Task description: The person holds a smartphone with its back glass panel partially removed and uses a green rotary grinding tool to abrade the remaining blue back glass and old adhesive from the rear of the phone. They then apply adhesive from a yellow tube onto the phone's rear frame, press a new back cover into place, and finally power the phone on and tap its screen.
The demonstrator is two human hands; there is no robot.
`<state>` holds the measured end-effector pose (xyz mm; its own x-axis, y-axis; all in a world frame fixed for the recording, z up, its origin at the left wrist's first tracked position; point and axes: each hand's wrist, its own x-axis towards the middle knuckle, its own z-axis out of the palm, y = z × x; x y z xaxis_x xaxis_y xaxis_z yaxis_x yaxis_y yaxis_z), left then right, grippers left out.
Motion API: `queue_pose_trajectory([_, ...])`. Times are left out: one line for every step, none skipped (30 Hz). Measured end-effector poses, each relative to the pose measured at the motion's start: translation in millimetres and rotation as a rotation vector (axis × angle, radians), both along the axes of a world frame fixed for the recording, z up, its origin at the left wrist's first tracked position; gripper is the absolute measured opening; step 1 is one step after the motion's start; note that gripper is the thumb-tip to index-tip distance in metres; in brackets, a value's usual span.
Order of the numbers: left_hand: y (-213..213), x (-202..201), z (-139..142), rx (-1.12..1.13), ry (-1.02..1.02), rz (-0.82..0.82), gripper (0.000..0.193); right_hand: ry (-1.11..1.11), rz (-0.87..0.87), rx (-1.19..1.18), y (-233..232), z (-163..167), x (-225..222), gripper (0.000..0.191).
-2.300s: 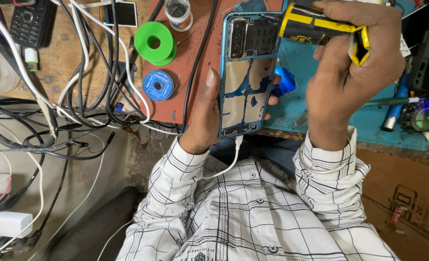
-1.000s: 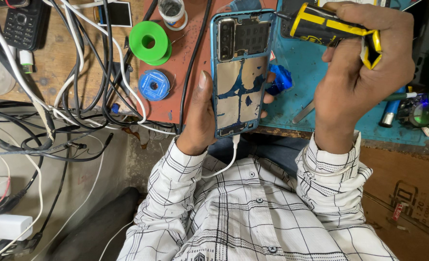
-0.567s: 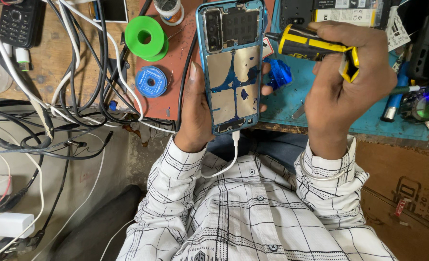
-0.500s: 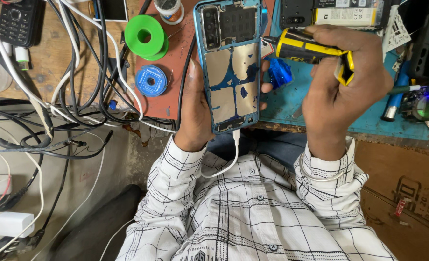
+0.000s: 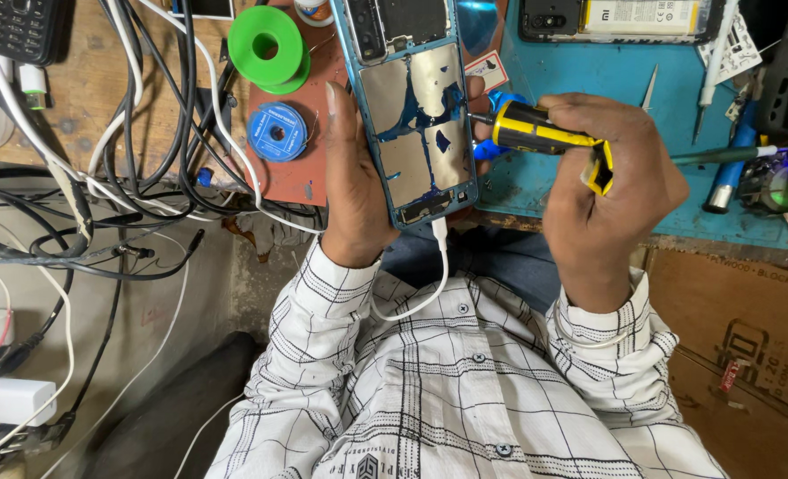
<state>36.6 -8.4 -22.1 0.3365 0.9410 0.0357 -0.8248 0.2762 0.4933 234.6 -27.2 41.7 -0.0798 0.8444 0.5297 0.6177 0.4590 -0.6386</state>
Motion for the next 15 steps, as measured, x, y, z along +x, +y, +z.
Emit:
queue_pose_trajectory([0, 0, 0, 0.004, 0.006, 0.013, 0.083, -0.006, -0.001, -0.005, -2, 0, 0, 0.022])
queue_pose_trajectory([0, 0, 0, 0.008, 0.012, 0.027, 0.083, -0.006, -0.005, -0.016, -4, 1, 0, 0.022])
queue_pose_trajectory([0, 1, 0, 0.014, 0.022, 0.044, 0.083, -0.006, -0.008, -0.026, -6, 1, 0, 0.023])
queue_pose_trajectory([1, 1, 0, 0.018, 0.025, 0.056, 0.083, 0.0, -0.013, -0.043, -9, 2, 0, 0.024])
queue_pose_trajectory([1, 2, -1, 0.023, 0.027, 0.069, 0.083, 0.005, -0.019, -0.061, -12, 2, 1, 0.025])
queue_pose_trajectory([2, 2, -1, 0.026, 0.022, 0.075, 0.083, -0.002, -0.015, -0.063, -14, 3, 1, 0.025])
queue_pose_trajectory([2, 3, -2, 0.032, 0.026, 0.087, 0.083, -0.008, -0.011, -0.063, -16, 3, 2, 0.025])
queue_pose_trajectory([3, 3, -3, 0.038, 0.03, 0.098, 0.084, -0.014, -0.007, -0.063, -18, 3, 2, 0.025])
queue_pose_trajectory([4, 4, -3, 0.046, 0.042, 0.116, 0.084, -0.011, -0.005, -0.071, -20, 3, 2, 0.024])
queue_pose_trajectory([3, 4, -3, 0.04, 0.035, 0.123, 0.085, -0.007, -0.003, -0.079, -22, 2, 2, 0.024])
queue_pose_trajectory([3, 4, -4, 0.034, 0.027, 0.13, 0.085, -0.003, -0.002, -0.089, -25, 2, 3, 0.023])
queue_pose_trajectory([2, 4, -3, 0.016, -0.001, 0.125, 0.086, -0.008, -0.001, -0.087, -26, 2, 3, 0.023])
queue_pose_trajectory([2, 5, -3, 0.013, -0.02, 0.126, 0.085, -0.013, 0.001, -0.085, -28, 2, 4, 0.023])
queue_pose_trajectory([1, 5, -3, 0.01, -0.04, 0.127, 0.085, -0.017, 0.003, -0.083, -30, 1, 4, 0.023])
queue_pose_trajectory([1, 6, -2, 0.022, -0.052, 0.134, 0.083, -0.023, -0.005, -0.091, -32, 1, 5, 0.023])
